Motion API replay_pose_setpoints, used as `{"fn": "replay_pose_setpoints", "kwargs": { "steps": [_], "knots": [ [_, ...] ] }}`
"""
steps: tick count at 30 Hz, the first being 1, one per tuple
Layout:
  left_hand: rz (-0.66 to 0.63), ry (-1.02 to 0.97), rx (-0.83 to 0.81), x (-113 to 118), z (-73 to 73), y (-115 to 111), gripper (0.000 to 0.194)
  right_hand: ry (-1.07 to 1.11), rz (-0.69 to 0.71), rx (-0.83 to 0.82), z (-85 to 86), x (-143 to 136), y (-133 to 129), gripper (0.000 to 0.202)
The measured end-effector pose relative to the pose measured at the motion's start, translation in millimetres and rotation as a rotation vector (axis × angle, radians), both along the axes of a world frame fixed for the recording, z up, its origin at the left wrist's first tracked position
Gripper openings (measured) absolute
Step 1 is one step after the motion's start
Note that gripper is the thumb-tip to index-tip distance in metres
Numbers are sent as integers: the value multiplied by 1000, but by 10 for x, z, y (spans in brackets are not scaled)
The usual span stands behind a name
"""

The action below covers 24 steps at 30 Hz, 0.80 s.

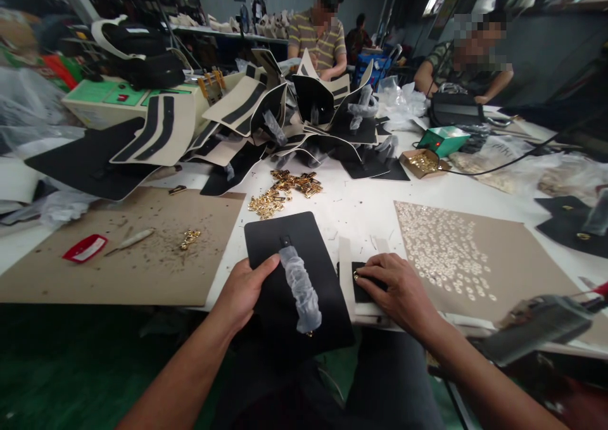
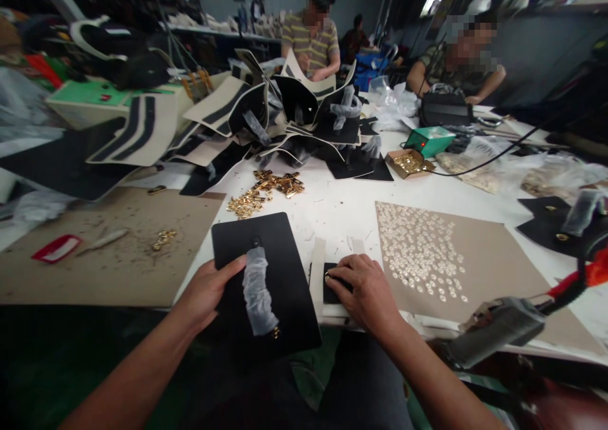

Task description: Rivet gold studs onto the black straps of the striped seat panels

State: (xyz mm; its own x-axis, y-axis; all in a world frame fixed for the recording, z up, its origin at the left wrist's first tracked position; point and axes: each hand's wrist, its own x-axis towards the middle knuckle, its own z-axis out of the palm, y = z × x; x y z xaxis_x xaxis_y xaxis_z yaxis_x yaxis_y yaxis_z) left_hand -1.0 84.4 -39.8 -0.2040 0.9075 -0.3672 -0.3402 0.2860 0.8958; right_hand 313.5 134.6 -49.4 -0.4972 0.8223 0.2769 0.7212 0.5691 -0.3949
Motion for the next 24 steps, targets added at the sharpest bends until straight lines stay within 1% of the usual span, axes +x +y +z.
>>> {"fn": "replay_pose_setpoints", "kwargs": {
  "steps": [3, 8, 12, 14, 17, 21, 24],
  "knots": [
    [-6, -2, 4, -14, -23, -8, 61, -41, 2, -7, 11, 8, 6, 12],
    [-6, 4, 19, -25, -45, -23, 57, -75, -57, 42, 14, -8, -42, 12],
    [-2, 7, 24, -28, -47, -25, 56, -114, -43, 31, 33, -29, -80, 10],
    [-9, 11, 19, -27, -45, -24, 54, -167, -15, 21, 73, -42, -84, 11],
    [-21, 25, 18, -21, -38, -22, 53, -276, 32, 11, 179, -78, -75, 12],
    [-40, 34, 52, -9, -4, -25, 54, -363, 38, 28, 309, -135, -57, 13],
    [-41, 25, 68, 5, 50, -81, 56, -296, 6, 10, 273, -108, -80, 10]
  ]
}}
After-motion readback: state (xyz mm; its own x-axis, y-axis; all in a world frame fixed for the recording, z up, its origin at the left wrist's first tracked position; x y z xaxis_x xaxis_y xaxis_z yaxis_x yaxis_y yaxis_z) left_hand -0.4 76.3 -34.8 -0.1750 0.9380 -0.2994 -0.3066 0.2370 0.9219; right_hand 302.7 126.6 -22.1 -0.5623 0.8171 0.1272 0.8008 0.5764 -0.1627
